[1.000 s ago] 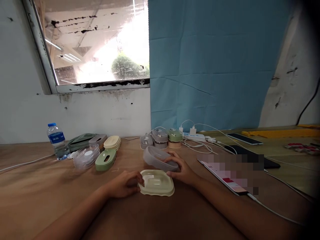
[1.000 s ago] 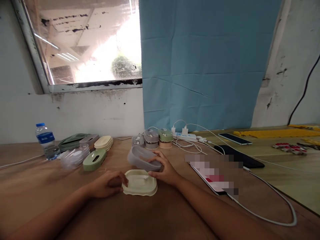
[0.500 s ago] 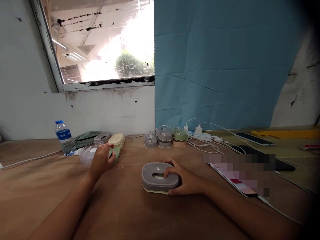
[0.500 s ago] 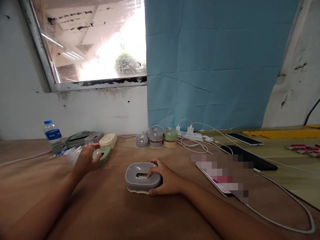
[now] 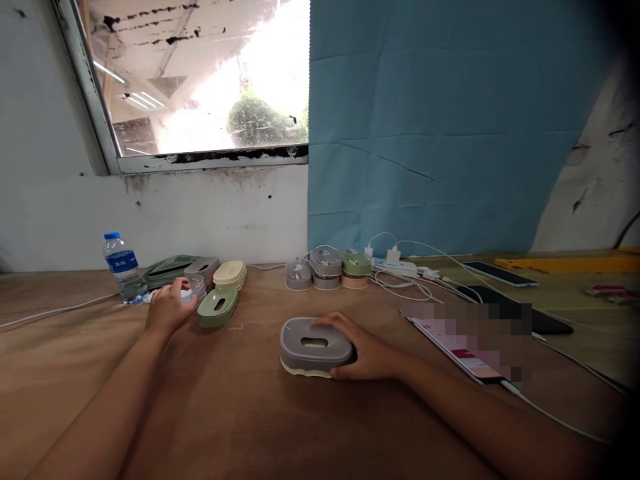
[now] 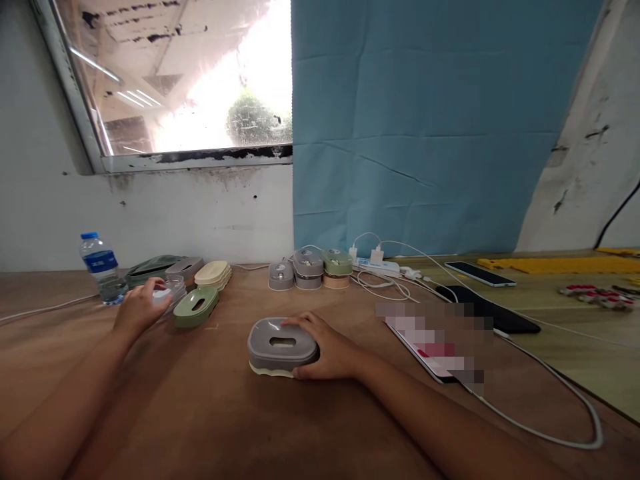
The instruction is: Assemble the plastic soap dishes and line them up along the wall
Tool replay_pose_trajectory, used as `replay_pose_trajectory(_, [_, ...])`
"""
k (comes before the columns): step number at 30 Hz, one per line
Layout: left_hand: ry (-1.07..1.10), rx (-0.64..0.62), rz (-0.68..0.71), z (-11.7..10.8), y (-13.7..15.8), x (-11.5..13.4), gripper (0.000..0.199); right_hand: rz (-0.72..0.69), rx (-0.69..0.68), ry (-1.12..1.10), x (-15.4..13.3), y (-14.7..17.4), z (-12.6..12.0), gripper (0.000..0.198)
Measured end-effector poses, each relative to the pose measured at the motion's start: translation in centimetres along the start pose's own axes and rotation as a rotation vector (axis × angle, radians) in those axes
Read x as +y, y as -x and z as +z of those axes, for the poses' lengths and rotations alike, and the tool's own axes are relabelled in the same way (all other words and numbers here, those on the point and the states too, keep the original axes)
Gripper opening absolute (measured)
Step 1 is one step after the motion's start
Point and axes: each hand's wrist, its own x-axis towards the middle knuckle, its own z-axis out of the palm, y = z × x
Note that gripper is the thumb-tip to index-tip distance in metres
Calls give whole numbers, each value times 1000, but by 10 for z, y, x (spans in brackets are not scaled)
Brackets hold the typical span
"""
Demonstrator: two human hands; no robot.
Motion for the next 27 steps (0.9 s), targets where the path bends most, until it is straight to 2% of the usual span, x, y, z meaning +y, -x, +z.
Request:
replay_pose_trajectory(5, [22, -43, 15, 2, 1, -4, 33, 33, 25, 15, -2, -1, 2, 70])
replay_pose_trajectory(17, [122, -159, -61, 4, 1, -6, 29, 31, -70, 21, 2, -1, -1, 70])
replay_pose_trajectory(27, [242, -9, -110, 4, 1, -7, 20, 23, -114, 57, 1, 1, -5, 72])
